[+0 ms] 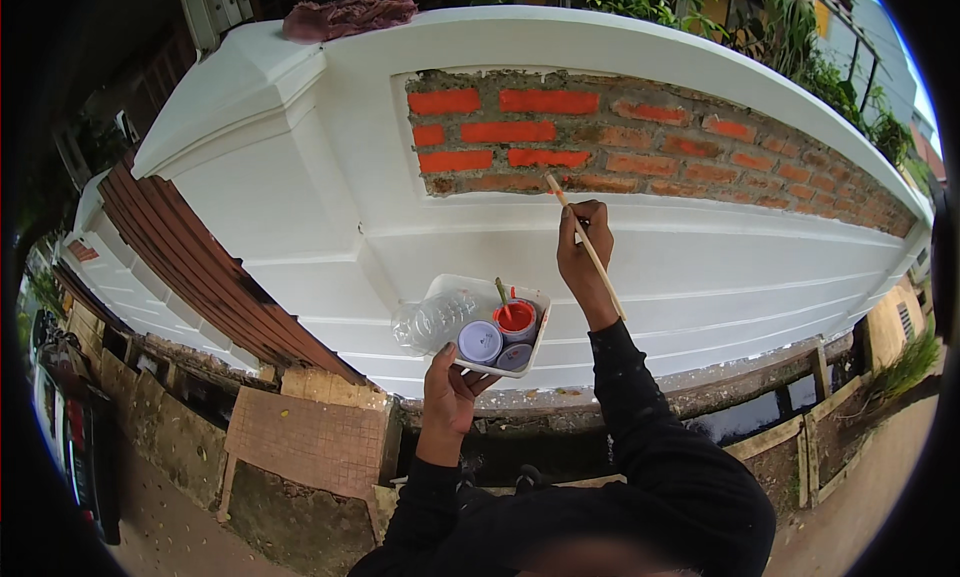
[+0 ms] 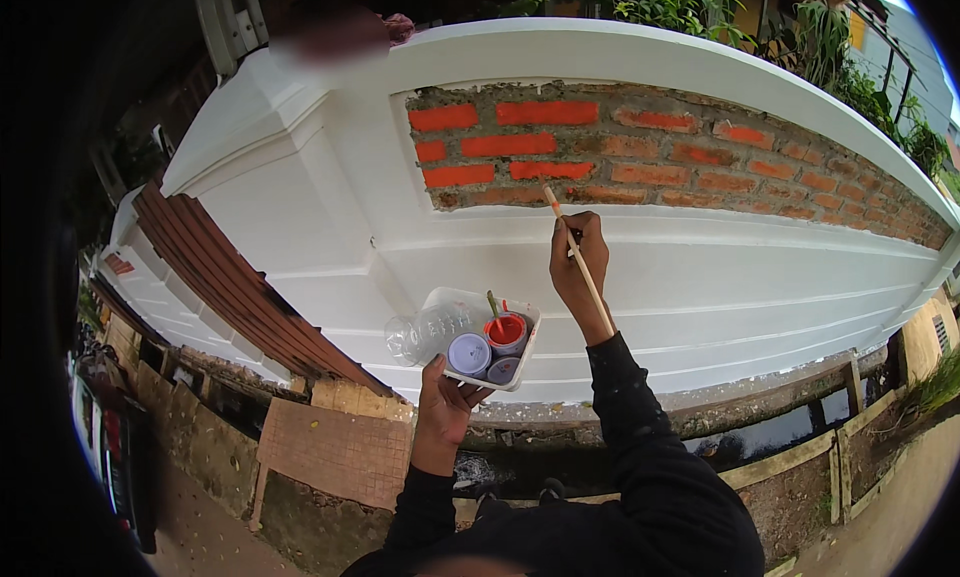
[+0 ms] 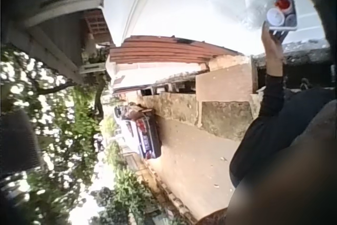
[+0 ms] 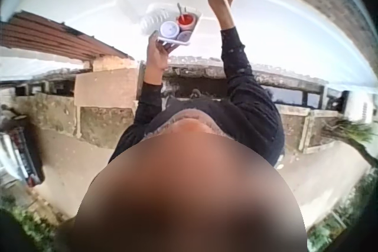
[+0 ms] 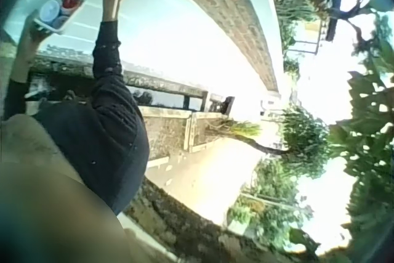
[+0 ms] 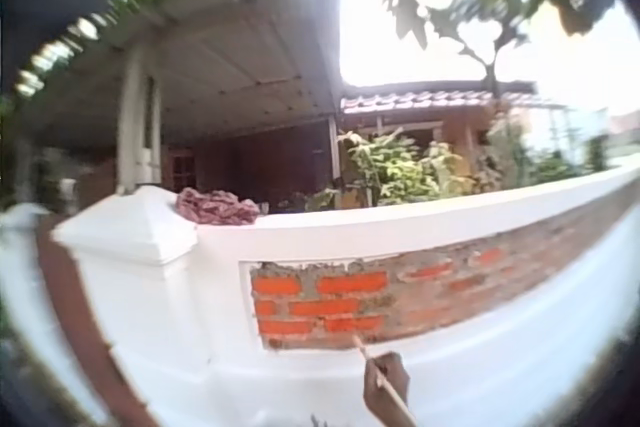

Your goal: Painting decorative bricks on a wall with red paint.

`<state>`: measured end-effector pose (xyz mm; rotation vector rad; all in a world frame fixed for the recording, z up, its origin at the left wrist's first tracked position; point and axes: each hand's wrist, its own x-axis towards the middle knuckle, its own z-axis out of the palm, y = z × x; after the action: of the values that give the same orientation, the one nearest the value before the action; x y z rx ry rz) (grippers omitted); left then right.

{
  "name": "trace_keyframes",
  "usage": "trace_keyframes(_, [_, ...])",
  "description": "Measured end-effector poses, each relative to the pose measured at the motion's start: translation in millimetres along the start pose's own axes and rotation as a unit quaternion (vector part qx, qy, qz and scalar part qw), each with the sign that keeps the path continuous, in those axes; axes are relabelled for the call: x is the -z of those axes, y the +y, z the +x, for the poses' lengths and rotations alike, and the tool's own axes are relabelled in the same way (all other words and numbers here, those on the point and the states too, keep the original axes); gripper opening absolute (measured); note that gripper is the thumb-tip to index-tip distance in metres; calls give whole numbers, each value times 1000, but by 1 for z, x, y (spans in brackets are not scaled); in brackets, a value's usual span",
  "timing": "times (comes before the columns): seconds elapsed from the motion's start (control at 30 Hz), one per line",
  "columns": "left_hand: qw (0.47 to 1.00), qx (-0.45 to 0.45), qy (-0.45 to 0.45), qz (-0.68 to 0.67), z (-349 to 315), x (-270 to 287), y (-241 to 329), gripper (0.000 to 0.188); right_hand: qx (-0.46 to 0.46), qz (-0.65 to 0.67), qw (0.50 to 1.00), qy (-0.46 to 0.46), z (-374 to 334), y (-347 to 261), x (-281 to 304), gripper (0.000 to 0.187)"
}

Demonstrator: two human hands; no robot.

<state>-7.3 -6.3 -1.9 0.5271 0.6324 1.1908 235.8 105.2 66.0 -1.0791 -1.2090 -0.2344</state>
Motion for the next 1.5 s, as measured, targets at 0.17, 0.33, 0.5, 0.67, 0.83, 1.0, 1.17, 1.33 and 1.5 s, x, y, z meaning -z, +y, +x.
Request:
trace_keyframes(0.17, [1000, 0, -1, -3, -4, 0, 4, 54, 10, -40, 998, 45, 14, 20, 29, 12])
trace_keyframes(0.33, [1000, -9, 5, -4, -6, 2, 9, 54, 32, -45, 998, 26, 2, 7, 17, 12])
trace_keyframes(0.5, [1000, -7, 1, -9, -4, -3, 4, 54, 74, -5, 997, -30, -1, 6, -10, 14])
trace_keyframes(0.67, [1000, 0, 3, -4, -3, 2, 2, 51, 12, -27, 1000, -3, 11, 15, 9, 13])
trace_keyframes(0.83, [1000, 4, -2, 0, -3, -5, 3, 49, 31, -64, 996, 61, 5, 16, 27, 12])
trace_keyframes(1.0, [1000, 2, -9, -3, -2, -7, 0, 50, 16, 17, 999, -45, -2, 8, 12, 12])
trace_keyframes(1.17, [1000, 7, -12, 10, -3, -5, 6, 50, -37, -27, 997, 55, 3, 15, 35, 11])
trace_keyframes(1.33, [999, 27, -20, 5, 4, -1, 16, 50, -23, -53, 995, 76, 3, 11, 35, 12])
trace_keyframes(1.5, [999, 38, -37, 1, 6, 10, 21, 51, -17, -97, 995, 19, -9, 11, 23, 13])
